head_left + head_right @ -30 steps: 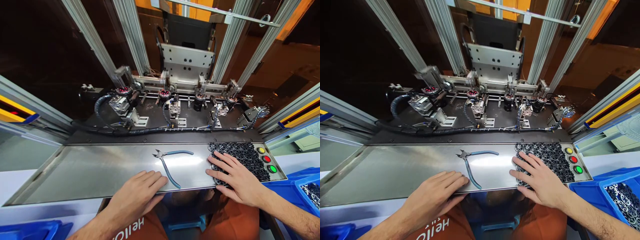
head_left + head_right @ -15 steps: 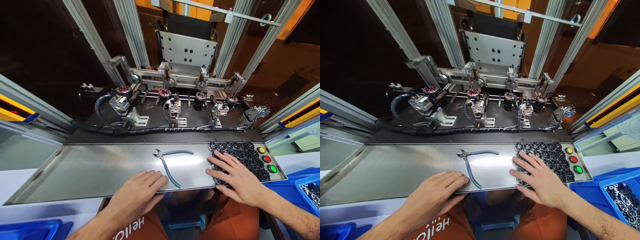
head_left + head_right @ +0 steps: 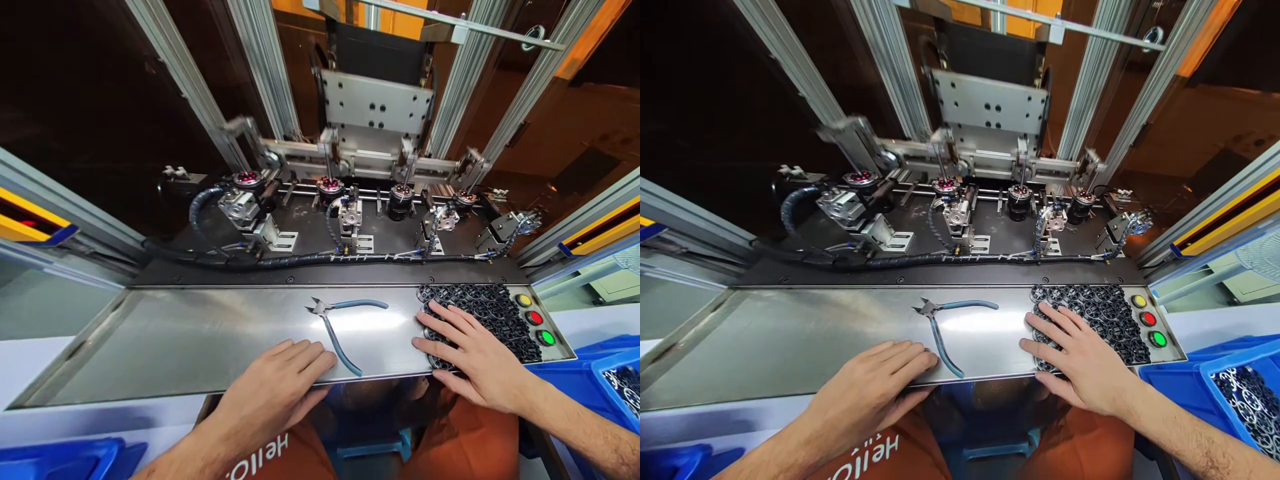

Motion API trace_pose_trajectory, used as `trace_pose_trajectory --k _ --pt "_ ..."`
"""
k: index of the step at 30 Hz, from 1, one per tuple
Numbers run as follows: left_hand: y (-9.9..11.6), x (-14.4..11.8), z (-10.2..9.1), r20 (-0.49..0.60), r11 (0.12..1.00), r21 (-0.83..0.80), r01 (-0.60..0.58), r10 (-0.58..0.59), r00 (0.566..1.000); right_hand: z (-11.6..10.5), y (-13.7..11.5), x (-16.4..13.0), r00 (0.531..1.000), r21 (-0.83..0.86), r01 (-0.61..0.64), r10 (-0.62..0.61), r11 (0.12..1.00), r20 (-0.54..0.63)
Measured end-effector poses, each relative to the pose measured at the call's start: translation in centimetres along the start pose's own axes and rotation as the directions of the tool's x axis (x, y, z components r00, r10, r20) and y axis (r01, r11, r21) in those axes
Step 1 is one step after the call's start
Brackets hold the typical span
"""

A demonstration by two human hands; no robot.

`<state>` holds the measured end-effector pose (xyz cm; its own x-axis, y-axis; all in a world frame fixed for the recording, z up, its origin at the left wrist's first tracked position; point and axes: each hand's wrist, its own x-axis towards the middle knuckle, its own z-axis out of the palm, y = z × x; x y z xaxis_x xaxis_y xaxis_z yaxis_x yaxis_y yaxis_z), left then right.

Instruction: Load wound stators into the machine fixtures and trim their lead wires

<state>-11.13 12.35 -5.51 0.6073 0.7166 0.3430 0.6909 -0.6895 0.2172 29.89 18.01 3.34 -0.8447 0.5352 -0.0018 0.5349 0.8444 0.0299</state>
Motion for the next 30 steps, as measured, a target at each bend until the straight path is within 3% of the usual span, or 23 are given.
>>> trace_pose_trajectory --k 30 --pt "0.12 0.01 -0.17 0.007 1.000 0.008 0.001 -0.001 1.000 0.04 0.11 -0.02 1.000 -0.028 0.015 -0.014 1.000 0.013"
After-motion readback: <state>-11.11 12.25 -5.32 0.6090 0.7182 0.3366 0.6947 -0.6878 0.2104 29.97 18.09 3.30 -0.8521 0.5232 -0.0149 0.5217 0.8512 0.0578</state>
